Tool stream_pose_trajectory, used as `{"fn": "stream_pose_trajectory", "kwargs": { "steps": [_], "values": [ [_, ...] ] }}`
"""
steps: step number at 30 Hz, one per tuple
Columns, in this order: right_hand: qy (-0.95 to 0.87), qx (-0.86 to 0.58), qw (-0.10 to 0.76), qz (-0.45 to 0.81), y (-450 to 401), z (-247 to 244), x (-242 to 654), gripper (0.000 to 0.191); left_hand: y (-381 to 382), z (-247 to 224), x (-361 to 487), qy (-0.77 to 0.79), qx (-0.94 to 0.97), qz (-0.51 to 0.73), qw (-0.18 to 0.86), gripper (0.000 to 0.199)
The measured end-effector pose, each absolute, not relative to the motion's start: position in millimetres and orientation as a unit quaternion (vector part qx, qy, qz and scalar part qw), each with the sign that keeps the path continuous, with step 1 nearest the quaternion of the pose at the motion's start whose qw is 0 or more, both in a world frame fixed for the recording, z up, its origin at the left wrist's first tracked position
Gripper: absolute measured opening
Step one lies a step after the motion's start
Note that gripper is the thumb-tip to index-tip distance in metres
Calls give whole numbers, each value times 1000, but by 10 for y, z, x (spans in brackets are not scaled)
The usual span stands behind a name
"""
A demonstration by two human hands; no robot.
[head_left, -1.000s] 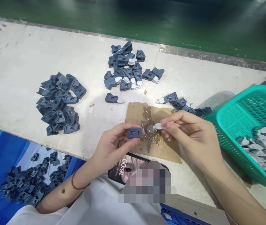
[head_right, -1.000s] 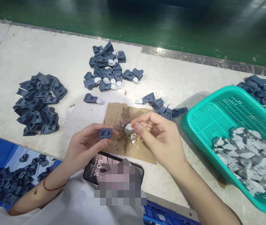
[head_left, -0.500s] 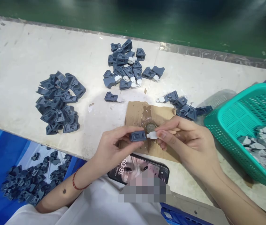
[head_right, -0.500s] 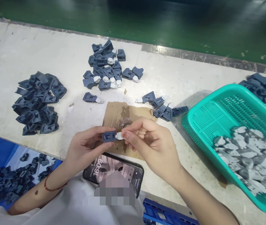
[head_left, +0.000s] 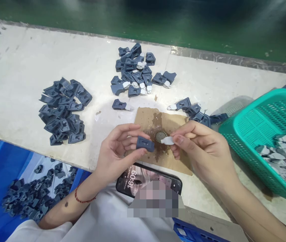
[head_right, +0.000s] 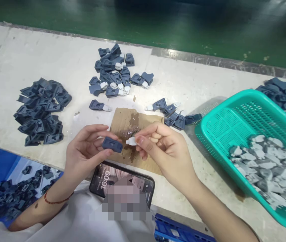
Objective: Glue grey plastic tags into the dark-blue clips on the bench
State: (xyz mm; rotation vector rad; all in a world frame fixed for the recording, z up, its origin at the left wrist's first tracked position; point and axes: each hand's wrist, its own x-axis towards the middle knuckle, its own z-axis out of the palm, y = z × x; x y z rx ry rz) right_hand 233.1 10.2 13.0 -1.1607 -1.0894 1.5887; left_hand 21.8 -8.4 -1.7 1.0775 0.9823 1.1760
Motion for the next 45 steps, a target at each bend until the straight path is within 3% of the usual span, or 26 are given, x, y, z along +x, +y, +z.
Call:
{"fn": "stream_pose_trajectory", "kwargs": {
  "steps": [6, 13, 35, 45],
  "values": [
    [-436, -440, 428, 658, 97, 130, 2324, 7, -75, -37, 207, 398, 449, 505, 620, 17],
    [-432, -433, 409, 677, 99, 183, 2319, 17, -114, -35, 200, 379, 479, 490, 622, 22],
    [-504, -499, 394, 584, 11, 182, 2252, 8, -198, -117, 227, 407, 619, 474, 477, 26],
    [-516, -508, 390, 568, 40, 226, 2234, 8, -131, -92, 212, 398, 619, 444, 511, 35]
  ]
}}
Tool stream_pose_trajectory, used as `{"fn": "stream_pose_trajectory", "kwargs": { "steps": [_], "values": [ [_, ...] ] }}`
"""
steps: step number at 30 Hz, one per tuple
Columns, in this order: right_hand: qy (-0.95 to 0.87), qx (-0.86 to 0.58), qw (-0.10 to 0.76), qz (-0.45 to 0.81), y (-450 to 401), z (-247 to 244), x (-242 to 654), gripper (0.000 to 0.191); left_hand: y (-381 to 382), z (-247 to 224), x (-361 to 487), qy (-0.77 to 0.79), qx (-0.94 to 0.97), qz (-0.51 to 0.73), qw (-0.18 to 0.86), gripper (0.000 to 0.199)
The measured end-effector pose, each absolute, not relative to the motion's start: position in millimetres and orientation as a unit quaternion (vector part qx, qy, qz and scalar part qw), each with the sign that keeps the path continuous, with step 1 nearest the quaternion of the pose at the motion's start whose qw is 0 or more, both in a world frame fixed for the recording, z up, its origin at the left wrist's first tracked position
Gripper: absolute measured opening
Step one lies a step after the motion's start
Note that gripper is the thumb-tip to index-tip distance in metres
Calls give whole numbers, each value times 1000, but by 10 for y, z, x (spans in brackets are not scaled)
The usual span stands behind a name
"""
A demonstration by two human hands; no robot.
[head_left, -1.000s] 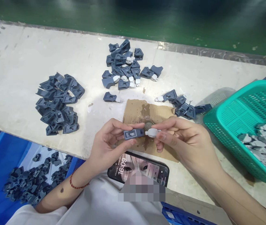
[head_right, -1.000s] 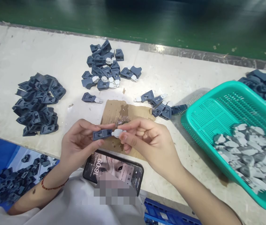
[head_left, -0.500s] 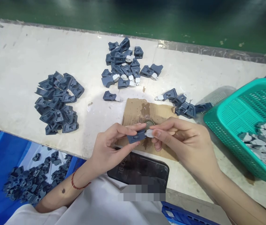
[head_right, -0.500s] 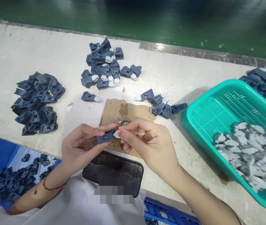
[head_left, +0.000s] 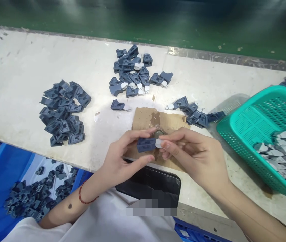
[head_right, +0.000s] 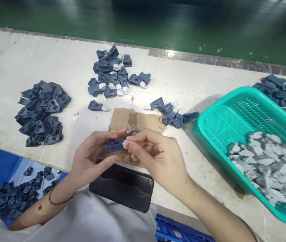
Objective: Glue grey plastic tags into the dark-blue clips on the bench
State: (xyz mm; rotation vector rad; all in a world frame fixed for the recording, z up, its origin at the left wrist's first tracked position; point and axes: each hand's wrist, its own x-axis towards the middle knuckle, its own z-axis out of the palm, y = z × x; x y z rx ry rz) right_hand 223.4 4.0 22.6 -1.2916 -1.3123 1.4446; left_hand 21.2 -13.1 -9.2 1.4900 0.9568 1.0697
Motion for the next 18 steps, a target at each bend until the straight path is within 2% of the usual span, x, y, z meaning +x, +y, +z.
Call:
{"fn": "stream_pose_trajectory", "kwargs": {
  "steps": [4, 8, 18],
  "values": [
    [-536, -504, 383, 558, 33, 230, 2245, 5, -112, -42, 221, 468, 610, 398, 501, 27],
    [-563, -507, 368, 539, 6, 191, 2246, 9, -125, -33, 236, 489, 597, 405, 491, 20],
    [-665, -492, 386, 407, -76, 126, 2193, 7, -153, -72, 221, 494, 580, 421, 492, 23]
  ]
}}
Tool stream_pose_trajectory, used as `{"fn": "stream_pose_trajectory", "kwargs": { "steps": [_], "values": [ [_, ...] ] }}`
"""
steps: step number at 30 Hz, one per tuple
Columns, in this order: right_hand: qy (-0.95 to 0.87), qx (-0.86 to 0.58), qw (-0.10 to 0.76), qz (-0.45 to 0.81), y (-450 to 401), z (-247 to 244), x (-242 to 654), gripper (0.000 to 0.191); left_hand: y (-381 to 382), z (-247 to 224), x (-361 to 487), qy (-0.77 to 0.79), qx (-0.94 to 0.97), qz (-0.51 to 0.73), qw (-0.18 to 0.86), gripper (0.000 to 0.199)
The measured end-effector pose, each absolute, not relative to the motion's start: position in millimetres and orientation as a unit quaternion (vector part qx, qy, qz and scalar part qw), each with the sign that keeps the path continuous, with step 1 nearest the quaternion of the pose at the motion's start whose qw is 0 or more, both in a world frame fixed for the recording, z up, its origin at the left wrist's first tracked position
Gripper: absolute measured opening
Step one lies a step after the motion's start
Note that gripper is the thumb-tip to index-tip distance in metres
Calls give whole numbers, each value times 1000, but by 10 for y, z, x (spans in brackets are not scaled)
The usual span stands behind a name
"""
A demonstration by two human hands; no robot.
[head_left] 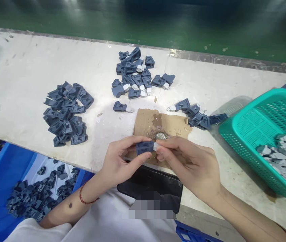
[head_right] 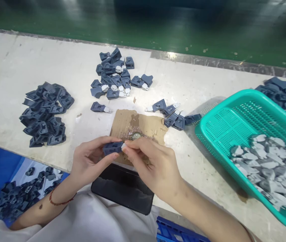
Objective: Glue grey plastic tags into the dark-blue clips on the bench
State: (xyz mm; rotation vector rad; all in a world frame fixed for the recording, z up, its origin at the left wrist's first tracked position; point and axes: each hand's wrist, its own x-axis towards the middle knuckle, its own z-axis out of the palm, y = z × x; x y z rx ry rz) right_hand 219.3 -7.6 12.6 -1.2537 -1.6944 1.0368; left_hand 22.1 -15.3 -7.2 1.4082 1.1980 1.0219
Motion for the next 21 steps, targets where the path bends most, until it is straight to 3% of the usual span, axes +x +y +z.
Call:
{"fn": "stream_pose_trajectory", "kwargs": {
  "steps": [4, 10, 16, 21],
  "values": [
    [-680, -492, 386, 383, -101, 97, 2189, 7, -152, -57, 212, 489, 589, 426, 483, 21],
    [-638, -473, 412, 447, -99, 143, 2160, 5, -150, -71, 218, 445, 553, 473, 523, 18],
    [-652, -456, 367, 481, -62, 160, 2247, 15, -175, -88, 231, 467, 564, 462, 500, 20],
    [-700, -447, 377, 410, -45, 149, 2272, 6, -161, -73, 229, 460, 589, 469, 471, 20]
  ]
}}
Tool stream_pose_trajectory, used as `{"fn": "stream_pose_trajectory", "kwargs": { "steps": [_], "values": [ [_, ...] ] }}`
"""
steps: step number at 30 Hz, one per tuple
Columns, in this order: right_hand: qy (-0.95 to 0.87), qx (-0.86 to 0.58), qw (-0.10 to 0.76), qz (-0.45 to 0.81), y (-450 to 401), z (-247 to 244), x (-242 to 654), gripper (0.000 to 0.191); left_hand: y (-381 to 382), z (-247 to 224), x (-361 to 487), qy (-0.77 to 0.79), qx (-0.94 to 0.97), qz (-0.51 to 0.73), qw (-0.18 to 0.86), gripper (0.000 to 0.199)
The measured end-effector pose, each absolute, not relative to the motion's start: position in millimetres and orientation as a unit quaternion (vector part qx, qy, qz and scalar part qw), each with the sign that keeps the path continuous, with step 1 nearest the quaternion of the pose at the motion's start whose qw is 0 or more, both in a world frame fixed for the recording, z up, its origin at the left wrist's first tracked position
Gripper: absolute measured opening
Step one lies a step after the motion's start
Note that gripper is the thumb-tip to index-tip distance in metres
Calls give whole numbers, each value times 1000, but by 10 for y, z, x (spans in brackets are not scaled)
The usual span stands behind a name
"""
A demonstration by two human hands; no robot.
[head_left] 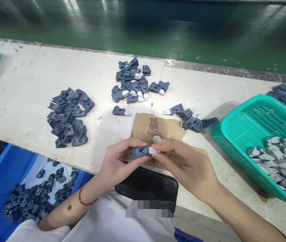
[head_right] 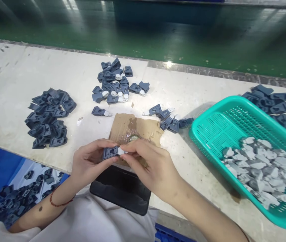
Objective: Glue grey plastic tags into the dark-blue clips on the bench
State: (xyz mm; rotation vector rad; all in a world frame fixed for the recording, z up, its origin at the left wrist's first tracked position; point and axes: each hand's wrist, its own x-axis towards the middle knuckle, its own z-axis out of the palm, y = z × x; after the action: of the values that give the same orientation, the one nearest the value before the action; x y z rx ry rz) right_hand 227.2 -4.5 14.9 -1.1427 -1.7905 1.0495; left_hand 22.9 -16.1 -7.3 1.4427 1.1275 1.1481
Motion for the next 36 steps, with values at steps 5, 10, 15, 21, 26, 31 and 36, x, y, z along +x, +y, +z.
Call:
{"fn": "stream_pose_trajectory", "kwargs": {
  "steps": [5, 10, 15, 21, 26, 31, 36],
  "values": [
    [-759, -408, 371, 347, -26, 143, 2263, 10, -162, -96, 225, 489, 594, 444, 459, 19],
    [-756, -419, 343, 367, 10, 141, 2301, 10, -156, -120, 232, 479, 599, 433, 474, 19],
    [-789, -431, 309, 309, 107, 415, 2489, 10, 28, 0, 165, 455, 726, 386, 342, 17],
    [-714, -675, 181, 45, 121, 615, 3583, 27, 481, 114, -47, 537, 774, 300, 151, 13],
    [-631, -768, 50, 102, 72, 271, 4584, 42, 729, 12, -90, 589, 759, 194, 199, 39],
    [-620, -768, 34, 159, 85, 220, 4566, 20, 940, -131, -37, 601, 759, 168, 186, 58],
    [-592, -776, 30, 213, 208, 375, 4199, 34, 1129, -106, 18, 637, 736, 150, 176, 64]
  ]
}}
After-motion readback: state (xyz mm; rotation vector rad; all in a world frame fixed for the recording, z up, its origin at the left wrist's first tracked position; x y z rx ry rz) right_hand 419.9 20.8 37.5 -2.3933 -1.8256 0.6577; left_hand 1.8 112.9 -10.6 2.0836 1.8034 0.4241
